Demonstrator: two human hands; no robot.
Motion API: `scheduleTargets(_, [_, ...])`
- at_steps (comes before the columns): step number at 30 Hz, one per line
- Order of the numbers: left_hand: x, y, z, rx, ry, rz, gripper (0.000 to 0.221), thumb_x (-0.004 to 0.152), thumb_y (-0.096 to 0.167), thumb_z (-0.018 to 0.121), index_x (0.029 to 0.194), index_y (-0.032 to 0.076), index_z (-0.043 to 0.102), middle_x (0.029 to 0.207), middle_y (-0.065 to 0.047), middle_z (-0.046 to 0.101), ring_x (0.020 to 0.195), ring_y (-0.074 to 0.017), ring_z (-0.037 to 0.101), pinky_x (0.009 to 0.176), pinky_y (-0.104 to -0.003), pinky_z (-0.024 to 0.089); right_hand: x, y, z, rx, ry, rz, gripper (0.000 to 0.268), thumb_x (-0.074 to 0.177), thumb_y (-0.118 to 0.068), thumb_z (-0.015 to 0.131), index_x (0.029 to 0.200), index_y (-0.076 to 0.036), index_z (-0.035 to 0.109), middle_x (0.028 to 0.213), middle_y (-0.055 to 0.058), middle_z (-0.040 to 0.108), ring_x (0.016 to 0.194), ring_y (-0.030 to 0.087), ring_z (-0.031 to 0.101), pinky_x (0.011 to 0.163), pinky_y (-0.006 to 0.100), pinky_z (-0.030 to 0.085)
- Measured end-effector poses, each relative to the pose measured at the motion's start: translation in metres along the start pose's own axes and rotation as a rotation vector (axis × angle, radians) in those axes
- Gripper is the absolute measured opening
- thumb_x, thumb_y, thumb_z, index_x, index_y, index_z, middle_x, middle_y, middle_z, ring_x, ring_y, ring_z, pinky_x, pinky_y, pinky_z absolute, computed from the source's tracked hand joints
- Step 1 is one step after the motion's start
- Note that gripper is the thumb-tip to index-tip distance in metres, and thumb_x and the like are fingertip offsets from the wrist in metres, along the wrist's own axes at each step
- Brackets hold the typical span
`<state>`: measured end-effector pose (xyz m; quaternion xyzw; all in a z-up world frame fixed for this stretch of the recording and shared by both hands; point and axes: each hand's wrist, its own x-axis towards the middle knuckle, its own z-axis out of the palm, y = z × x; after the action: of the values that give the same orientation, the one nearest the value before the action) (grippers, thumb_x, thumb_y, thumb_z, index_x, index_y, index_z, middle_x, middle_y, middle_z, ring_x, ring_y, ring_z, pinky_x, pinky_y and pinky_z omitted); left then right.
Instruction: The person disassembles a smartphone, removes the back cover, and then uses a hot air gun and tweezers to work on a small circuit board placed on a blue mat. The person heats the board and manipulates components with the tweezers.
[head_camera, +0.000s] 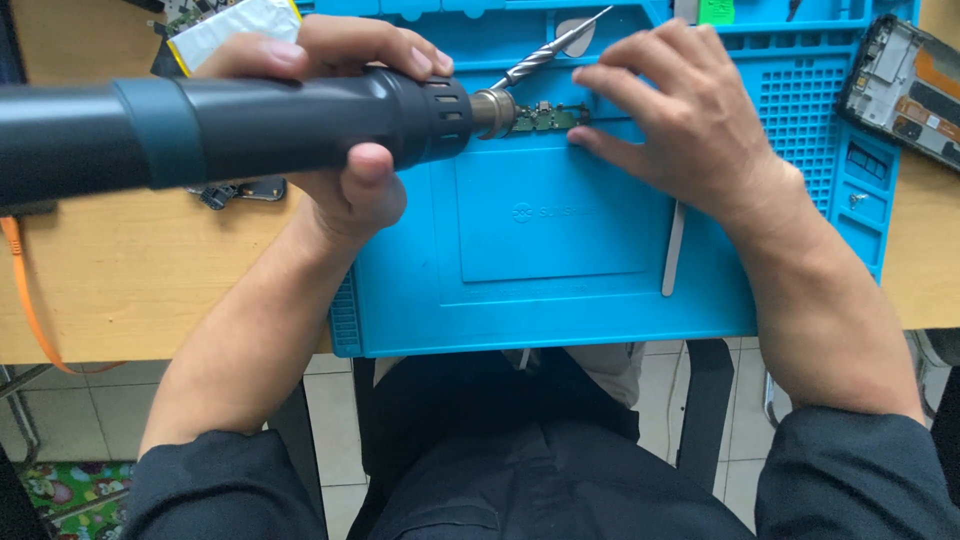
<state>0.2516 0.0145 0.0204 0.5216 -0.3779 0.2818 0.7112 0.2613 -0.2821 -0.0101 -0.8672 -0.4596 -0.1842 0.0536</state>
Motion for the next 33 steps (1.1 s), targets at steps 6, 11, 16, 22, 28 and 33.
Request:
scheduleTargets(6, [-0.002,0.003,-0.004,-0.007,-0.116,-0.023,0.038,0.104,0.034,0.054,0.128,0.017,0.030,0.102,-0.025,0.053,0.091,-0.0386,0.061,0.086,-0.048,0.059,0.002,-0.005,0.006,0.011,-0.019,-0.002,0.029,0.110,-0.030,0.086,0.127,-0.011,0.073,0.119,0.011,0.067,0.104,0.026,0.061,0.082,0.036,0.051])
scheduleTargets(11, [-0.008,-0.001,-0.006,-0.017,-0.158,-0.028,0.041,0.101,0.028,0.062,0.127,0.016,0.032,0.106,-0.027,0.056,0.100,-0.0402,0.063,0.092,-0.045,0.057,0.003,0.004,0.000,0.050,0.031,-0.030,0.051,0.107,-0.040,0.093,0.139,-0.008,0.069,0.128,0.015,0.067,0.111,0.031,0.062,0.084,0.042,0.049])
scheduleTargets(16, [-0.009,-0.006,-0.006,0.011,-0.197,0.011,0.041,0.103,0.028,0.062,0.127,0.016,0.032,0.109,-0.026,0.056,0.101,-0.0402,0.061,0.093,-0.046,0.056,0.014,-0.007,0.007,-0.002,0.020,-0.022,0.042,0.108,-0.042,0.088,0.133,-0.012,0.071,0.124,0.012,0.066,0.110,0.029,0.061,0.087,0.041,0.048])
scheduleTargets(22, [-0.011,-0.001,-0.012,-0.017,-0.279,-0.009,0.043,0.104,0.021,0.066,0.132,0.014,0.035,0.116,-0.029,0.056,0.108,-0.0410,0.060,0.100,-0.050,0.054,0.014,-0.011,0.011,0.041,0.031,-0.012,0.032,0.113,-0.037,0.085,0.123,-0.010,0.073,0.115,0.011,0.064,0.099,0.028,0.057,0.083,0.040,0.045])
scheduleTargets(28, [-0.016,-0.011,-0.008,-0.056,-0.274,0.028,0.047,0.102,0.019,0.070,0.135,0.013,0.038,0.114,-0.030,0.057,0.107,-0.0405,0.061,0.095,-0.052,0.056,0.014,-0.006,0.012,0.084,0.034,0.011,0.037,0.113,-0.037,0.082,0.131,-0.005,0.072,0.117,0.015,0.065,0.101,0.030,0.058,0.083,0.041,0.046])
scheduleTargets(33, [-0.010,-0.008,-0.006,-0.063,-0.261,-0.002,0.044,0.103,0.016,0.068,0.132,0.012,0.035,0.120,-0.028,0.054,0.113,-0.0400,0.059,0.104,-0.053,0.056,0.003,0.015,0.014,0.149,0.136,0.051,0.027,0.120,-0.019,0.069,0.133,0.005,0.072,0.123,0.024,0.067,0.109,0.036,0.060,0.091,0.047,0.048])
